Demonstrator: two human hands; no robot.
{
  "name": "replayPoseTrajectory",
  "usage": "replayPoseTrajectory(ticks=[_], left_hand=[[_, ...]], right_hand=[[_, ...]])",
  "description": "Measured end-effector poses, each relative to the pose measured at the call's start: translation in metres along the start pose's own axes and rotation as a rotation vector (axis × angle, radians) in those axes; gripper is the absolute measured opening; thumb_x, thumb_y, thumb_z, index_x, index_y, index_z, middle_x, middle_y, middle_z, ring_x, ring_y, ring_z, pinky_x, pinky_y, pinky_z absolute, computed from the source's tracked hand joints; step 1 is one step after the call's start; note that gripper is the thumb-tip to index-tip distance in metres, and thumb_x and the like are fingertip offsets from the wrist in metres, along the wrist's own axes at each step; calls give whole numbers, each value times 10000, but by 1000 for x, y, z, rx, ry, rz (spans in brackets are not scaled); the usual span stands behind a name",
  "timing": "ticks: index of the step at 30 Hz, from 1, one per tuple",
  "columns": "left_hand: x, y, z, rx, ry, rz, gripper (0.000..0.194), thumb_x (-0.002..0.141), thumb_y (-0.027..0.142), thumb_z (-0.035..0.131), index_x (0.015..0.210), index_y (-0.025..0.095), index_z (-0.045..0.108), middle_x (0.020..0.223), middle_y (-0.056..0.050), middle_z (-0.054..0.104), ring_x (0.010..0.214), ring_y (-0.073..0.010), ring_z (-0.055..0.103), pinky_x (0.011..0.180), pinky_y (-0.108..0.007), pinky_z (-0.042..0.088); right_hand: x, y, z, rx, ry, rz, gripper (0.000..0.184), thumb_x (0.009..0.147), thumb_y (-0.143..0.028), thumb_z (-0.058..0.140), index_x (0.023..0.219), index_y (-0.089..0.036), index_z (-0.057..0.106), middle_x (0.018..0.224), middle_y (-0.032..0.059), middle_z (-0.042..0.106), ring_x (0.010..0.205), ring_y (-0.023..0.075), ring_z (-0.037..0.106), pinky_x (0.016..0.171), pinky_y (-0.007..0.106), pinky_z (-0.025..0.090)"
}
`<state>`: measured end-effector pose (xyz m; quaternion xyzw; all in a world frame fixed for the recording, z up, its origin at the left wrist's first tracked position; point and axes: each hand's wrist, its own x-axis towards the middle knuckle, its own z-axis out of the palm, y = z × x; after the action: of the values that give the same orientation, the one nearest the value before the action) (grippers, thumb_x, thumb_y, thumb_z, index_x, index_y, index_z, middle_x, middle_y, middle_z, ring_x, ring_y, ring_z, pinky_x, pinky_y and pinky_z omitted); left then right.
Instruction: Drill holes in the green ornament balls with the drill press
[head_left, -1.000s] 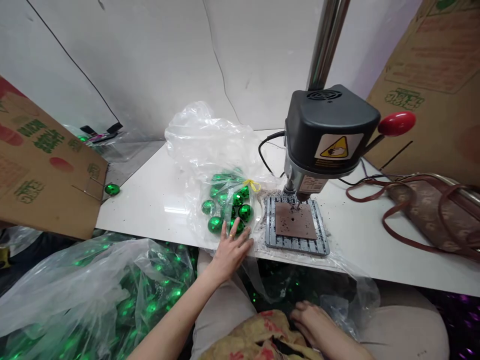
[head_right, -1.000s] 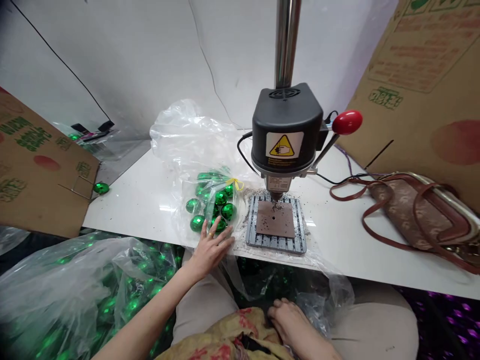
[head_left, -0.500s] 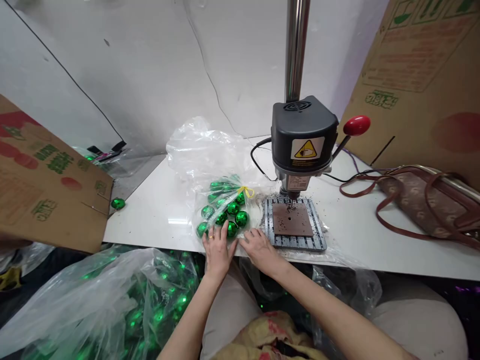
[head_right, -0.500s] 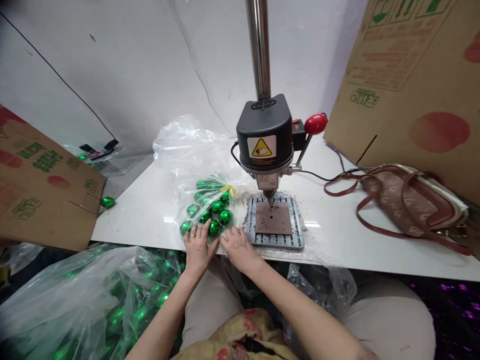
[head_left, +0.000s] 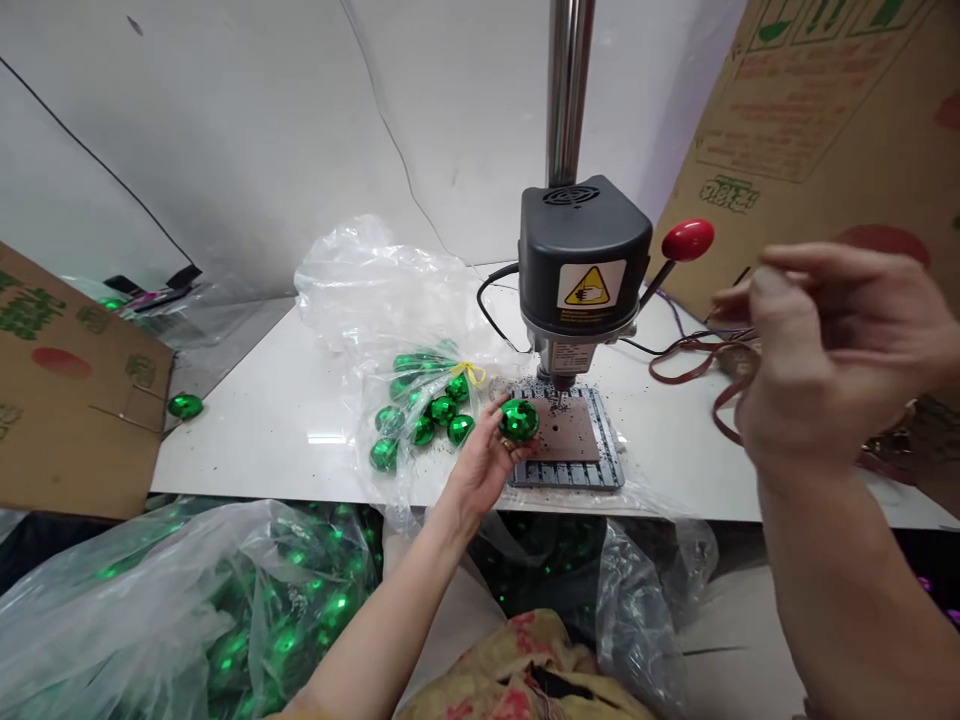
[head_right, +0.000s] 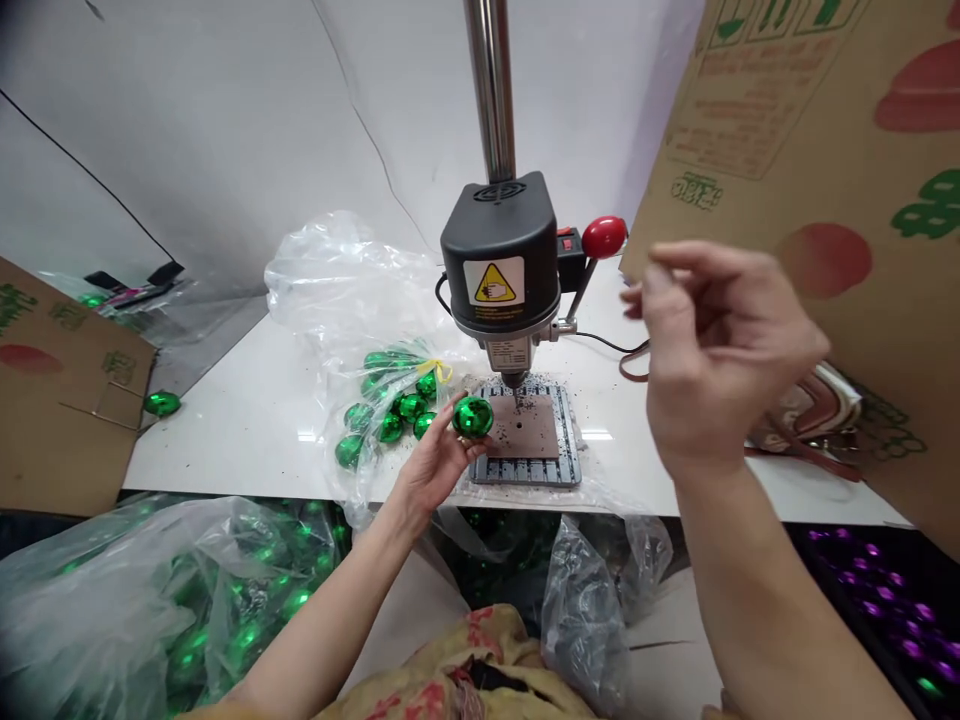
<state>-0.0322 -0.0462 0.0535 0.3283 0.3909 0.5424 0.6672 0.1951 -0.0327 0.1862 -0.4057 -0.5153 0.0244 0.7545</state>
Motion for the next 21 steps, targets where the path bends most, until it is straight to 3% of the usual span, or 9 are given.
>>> replayPoseTrajectory(ticks=[2,5,10,15,21], left_hand=[[13,-8,3,-115,-5,-115,527,829,573,670,1264,298,558,1028,-49,704,747,-160,678,683,-301,550],[22,-18,1,-156,-2,-136,506,784,545,742,1187,278,591,1034,-40,712,766,-148,680,694,-283,548],[25,-24,-4,28,26,45,549,708,414,841,1172,259,591,1002,-10,715,849,-144,692,751,-265,544],[36,-27,-6,201,31,175,507,768,463,778,1199,241,629,1068,-47,720,942,-179,684,797,-287,542],[57,-29,-6,503,17,372,345,780,436,761,1056,231,732,1109,-66,696,1085,-230,639,999,-373,491]], right_hand=[[19,8,7,-14,-36,-12,238,836,-367,623,1019,-239,706,903,-20,688,821,93,662,765,344,527],[37,22,18,9,-100,9,300,829,-408,611,1041,-214,699,993,-20,695,898,80,645,810,316,508],[46,21,35,160,-265,208,285,838,-413,595,955,-169,683,819,-40,668,759,26,629,736,220,517],[48,9,44,314,-367,396,219,877,-351,545,907,-145,612,686,-63,617,651,4,617,638,150,488],[53,13,43,345,-445,451,246,896,-371,513,917,-133,570,665,-60,626,588,-2,586,639,161,487]])
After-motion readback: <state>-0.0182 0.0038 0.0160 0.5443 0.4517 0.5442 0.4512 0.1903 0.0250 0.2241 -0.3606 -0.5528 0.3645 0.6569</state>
